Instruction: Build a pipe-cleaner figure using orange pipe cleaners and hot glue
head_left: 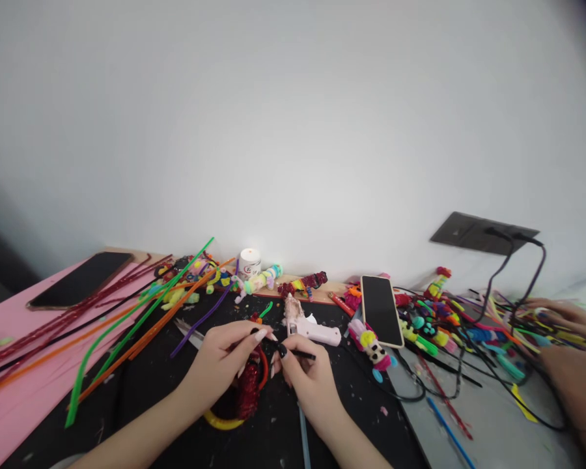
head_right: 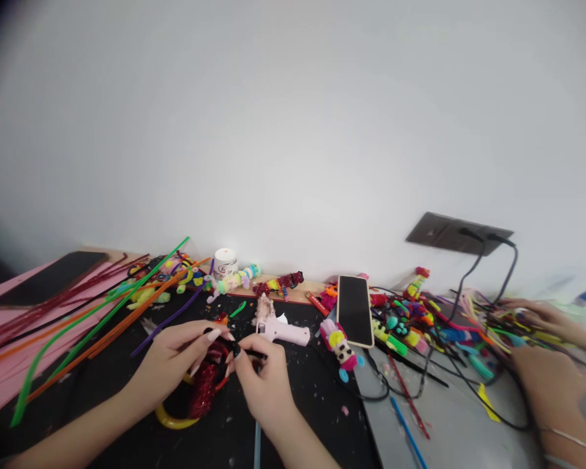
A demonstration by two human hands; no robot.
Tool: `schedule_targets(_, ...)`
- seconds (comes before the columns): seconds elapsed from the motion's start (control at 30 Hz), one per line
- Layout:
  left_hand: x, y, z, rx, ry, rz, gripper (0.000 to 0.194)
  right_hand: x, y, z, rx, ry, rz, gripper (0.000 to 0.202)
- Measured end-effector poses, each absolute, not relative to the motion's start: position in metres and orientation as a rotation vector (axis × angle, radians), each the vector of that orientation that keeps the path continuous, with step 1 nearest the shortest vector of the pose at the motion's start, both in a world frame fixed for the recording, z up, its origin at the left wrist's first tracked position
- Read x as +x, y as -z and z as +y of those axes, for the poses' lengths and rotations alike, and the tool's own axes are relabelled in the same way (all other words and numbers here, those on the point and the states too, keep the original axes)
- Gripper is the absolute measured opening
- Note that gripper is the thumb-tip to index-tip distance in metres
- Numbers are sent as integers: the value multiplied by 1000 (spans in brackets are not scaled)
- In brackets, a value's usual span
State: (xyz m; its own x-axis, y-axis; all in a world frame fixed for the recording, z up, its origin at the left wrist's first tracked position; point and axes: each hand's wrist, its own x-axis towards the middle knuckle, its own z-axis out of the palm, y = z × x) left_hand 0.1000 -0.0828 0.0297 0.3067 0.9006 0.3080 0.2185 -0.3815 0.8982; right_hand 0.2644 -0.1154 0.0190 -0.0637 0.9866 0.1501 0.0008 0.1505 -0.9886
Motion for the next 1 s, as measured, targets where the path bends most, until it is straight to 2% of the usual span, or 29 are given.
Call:
schedule_targets(0.2,102,-29,-83,1723,-1070,815,25,259,-25,-119,-1060,-1085,-1437,22)
schedule_targets(0.33,97,-32,-80,1611,-1080,854,30,274,-40,-112,-1203,-950,-1679,11)
schedule_targets(0.47,93,-42,-78,1418,-1108,932,31,321,-58,-85,-1548,-488,-1761,19)
schedule_targets(0.57,95,-47,-75,1354,-1084,913,30,357,-63,-59,-2030,-62,-1884,23)
schedule_targets(0.6,97,-47,-73,1361,-1062,914,30,365,-62,-51,-2117,-25,-1886,24)
schedule_targets(0.8,103,-44,-65,1454,-955,962,32,374,-46,-19,-2287,22,-1892,26)
schedule_targets(1.0,107,-49,-59,1474,-854,973,28,375,-42,-12,-2171,-49,-1816,18)
